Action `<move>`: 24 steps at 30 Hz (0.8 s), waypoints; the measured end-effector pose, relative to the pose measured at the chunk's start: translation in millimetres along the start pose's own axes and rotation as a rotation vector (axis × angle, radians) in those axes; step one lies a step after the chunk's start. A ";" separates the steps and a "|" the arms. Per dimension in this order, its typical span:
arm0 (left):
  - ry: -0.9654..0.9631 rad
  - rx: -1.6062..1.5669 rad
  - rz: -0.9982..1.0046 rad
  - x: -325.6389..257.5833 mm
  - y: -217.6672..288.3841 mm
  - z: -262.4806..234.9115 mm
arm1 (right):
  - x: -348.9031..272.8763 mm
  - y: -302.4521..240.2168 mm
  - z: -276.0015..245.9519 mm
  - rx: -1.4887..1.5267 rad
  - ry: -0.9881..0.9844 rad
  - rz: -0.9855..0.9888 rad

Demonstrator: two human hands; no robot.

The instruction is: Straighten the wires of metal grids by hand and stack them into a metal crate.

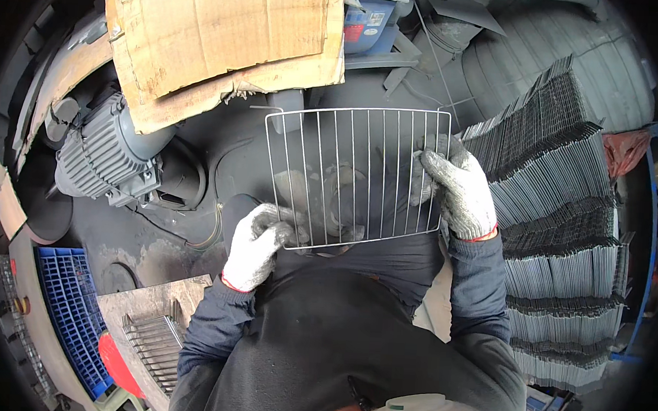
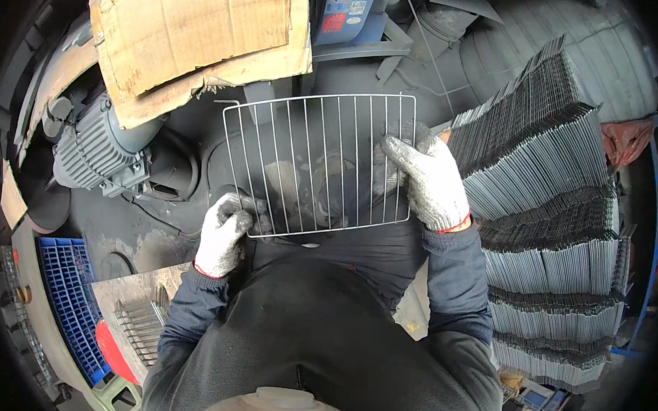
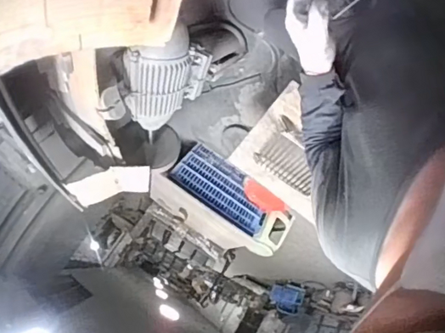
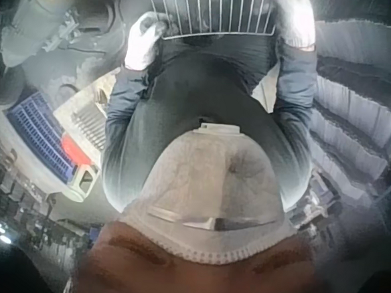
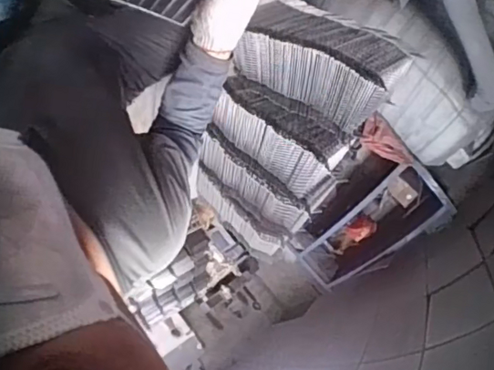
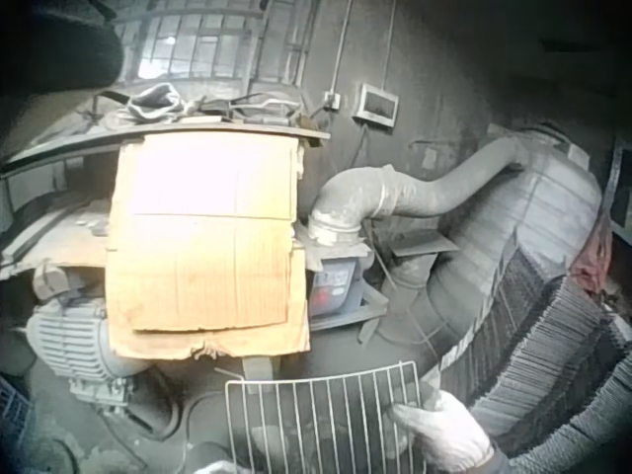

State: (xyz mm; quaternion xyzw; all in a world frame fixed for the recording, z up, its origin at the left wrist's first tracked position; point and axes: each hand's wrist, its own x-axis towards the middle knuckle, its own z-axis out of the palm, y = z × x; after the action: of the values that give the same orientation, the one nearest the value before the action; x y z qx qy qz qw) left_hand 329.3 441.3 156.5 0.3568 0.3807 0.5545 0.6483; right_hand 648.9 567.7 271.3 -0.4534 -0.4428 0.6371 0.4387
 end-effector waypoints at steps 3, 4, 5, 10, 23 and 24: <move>0.025 -0.048 -0.028 1.8 -0.4 -2.0 | 2.3 2.1 -6.9 0.016 -0.025 0.027; 0.025 -0.049 -0.027 2.1 -0.2 -0.9 | 2.8 1.8 -8.1 0.021 -0.056 0.022; 0.033 -0.046 -0.007 2.6 0.6 1.3 | 3.0 0.9 -8.9 0.024 -0.087 0.017; -0.003 -0.008 0.018 9.0 -0.5 10.4 | -9.1 -17.8 -1.9 -0.078 0.012 -0.058; 0.109 -0.017 0.248 18.1 -26.7 20.5 | -88.1 -219.9 -82.7 -0.540 0.841 -1.517; 0.092 -0.028 0.252 21.0 -26.8 24.7 | -83.7 -228.2 -89.4 -0.610 0.943 -1.578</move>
State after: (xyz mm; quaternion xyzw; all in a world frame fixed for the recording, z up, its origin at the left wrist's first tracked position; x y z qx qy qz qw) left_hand 365.2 457.7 142.0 0.3671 0.3542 0.6526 0.5602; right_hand 788.4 553.1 489.1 -0.3290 -0.5448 -0.2304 0.7361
